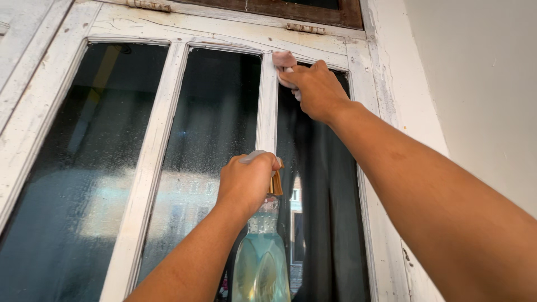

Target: The person cleans a window pane by spraying liquid from a bottle and wiping the glass with a cloth.

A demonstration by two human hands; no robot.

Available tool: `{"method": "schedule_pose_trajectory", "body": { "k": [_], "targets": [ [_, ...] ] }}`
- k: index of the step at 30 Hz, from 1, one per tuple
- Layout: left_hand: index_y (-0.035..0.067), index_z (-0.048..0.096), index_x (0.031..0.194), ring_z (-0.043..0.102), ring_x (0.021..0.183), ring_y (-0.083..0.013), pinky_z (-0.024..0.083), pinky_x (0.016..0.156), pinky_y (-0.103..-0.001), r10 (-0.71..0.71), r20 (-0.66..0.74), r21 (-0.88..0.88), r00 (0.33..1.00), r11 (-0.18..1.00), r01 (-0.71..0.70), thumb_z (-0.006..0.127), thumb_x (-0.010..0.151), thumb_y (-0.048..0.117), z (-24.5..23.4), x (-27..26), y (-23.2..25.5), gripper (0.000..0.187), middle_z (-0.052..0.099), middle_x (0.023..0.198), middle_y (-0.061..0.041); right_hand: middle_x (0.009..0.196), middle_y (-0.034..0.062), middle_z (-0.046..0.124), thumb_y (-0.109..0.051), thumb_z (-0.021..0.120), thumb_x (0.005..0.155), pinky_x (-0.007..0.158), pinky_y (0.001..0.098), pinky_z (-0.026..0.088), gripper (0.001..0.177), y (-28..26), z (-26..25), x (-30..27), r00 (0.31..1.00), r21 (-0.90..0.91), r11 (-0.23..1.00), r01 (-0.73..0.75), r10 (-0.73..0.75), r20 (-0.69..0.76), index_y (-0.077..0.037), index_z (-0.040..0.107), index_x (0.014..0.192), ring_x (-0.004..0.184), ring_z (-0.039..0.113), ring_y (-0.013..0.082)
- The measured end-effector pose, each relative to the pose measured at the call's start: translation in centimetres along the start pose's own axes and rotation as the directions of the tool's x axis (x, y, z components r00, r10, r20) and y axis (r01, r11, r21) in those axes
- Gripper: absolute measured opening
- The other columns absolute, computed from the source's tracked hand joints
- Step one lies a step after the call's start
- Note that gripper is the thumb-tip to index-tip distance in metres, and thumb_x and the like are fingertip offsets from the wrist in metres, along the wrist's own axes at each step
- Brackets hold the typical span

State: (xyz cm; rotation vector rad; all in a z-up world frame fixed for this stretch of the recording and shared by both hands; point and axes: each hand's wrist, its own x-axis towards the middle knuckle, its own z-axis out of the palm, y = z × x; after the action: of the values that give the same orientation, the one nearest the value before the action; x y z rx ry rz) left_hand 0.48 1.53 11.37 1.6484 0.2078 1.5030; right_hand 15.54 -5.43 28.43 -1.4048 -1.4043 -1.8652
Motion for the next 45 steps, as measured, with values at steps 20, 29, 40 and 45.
{"method": "schedule_pose_trajectory", "body": {
  "k": [20,29,40,45],
  "targets": [
    [0.002,0.078,0.097,0.074,0.094,-0.0297,0.055,0.084,-0.039,0.022,-0.12,0.221,0.993,0.975,0.005,0.067,0.071,0.037,-1.9,-5.8,-2.3,0.045,0.077,0.102,-0.018,0.14,0.0014,0.063,0.021,0.06,0.068,0.09,0.0421,0.048,0.074,-10.4,-2.1,-20.4,0.991,0.129,0.983,0.131,-0.127,-0.04,-0.019,0.068,0.129,0.108,0.057,0.0334],
    [0.006,0.081,0.096,0.075,0.095,-0.028,0.056,0.082,-0.037,0.036,-0.076,0.159,0.996,0.987,-0.024,0.062,0.072,0.035,-2.5,-9.6,-4.4,0.043,0.079,0.1,-0.017,0.135,0.0014,0.063,0.021,0.058,0.071,0.093,0.0431,0.048,0.073,-13.3,-2.5,-26.5,0.986,0.145,0.975,0.167,-0.167,-0.013,-0.016,0.065,0.134,0.114,0.056,0.0371],
    [0.005,0.078,0.098,0.076,0.094,-0.028,0.058,0.082,-0.039,-0.102,0.004,0.14,0.995,0.985,0.1,0.064,0.07,0.036,-2.3,-14.9,-4.7,0.044,0.077,0.1,-0.014,0.141,0.0096,0.057,0.011,0.068,0.071,0.101,0.0402,0.048,0.059,-15.9,-3.4,-33.5,0.957,0.182,0.956,0.23,-0.257,0.138,-0.008,0.069,0.127,0.114,0.054,0.0351],
    [0.005,0.075,0.101,0.072,0.097,-0.0303,0.053,0.087,-0.043,-0.121,-0.017,0.306,0.992,0.944,0.121,0.064,0.073,0.041,-2.2,-15.8,-4.1,0.047,0.073,0.102,-0.014,0.127,0.0132,0.06,0.005,0.07,0.072,0.094,0.0388,0.053,0.049,-16.3,-3.1,-33.5,0.96,0.103,0.962,0.251,-0.261,0.098,-0.005,0.071,0.12,0.108,0.056,0.0333]
  ]
}}
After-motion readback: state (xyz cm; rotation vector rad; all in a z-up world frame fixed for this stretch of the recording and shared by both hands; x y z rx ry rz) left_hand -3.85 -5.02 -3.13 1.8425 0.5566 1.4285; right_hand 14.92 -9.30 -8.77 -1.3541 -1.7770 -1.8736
